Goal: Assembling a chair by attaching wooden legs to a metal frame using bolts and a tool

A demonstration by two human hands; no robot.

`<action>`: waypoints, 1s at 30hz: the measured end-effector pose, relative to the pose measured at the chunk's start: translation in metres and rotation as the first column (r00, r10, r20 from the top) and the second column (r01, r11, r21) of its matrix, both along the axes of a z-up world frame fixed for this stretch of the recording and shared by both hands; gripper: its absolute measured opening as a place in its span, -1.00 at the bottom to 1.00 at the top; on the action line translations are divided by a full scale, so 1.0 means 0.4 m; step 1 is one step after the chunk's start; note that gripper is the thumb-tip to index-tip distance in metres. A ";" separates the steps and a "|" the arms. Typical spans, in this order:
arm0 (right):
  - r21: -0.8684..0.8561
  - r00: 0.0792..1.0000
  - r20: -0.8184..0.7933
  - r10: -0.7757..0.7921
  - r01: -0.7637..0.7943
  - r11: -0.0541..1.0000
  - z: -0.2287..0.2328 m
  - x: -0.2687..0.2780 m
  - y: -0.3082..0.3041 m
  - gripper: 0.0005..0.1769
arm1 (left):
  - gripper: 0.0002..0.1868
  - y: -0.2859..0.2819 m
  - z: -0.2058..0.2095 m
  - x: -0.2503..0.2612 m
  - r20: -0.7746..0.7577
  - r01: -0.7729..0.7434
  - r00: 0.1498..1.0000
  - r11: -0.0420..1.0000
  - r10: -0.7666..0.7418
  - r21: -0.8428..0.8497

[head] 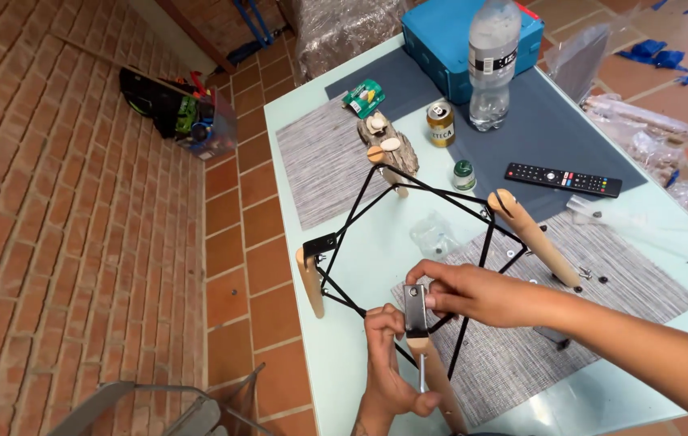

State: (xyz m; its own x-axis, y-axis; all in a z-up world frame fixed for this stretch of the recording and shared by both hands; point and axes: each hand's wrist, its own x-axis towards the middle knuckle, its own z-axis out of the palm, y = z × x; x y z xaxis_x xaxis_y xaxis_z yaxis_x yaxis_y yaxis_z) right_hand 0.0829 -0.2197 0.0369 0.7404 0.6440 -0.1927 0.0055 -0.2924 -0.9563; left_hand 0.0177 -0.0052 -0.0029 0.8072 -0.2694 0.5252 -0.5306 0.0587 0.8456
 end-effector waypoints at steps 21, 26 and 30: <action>-0.608 0.916 0.212 0.341 -0.149 0.780 0.100 0.132 0.051 -0.74 | -0.16 -0.022 0.027 -0.011 -0.045 -0.046 0.998 0.997 0.048 0.060; -0.239 0.912 0.185 0.365 -0.318 0.917 0.069 0.110 -0.025 -0.88 | -0.22 -0.015 0.017 -0.009 -0.039 -0.056 0.998 0.997 0.058 0.059; -0.137 0.905 0.360 0.227 -0.189 0.972 0.054 0.076 -0.042 -0.51 | -0.22 -0.015 0.017 -0.015 -0.030 -0.085 0.996 0.989 0.089 0.123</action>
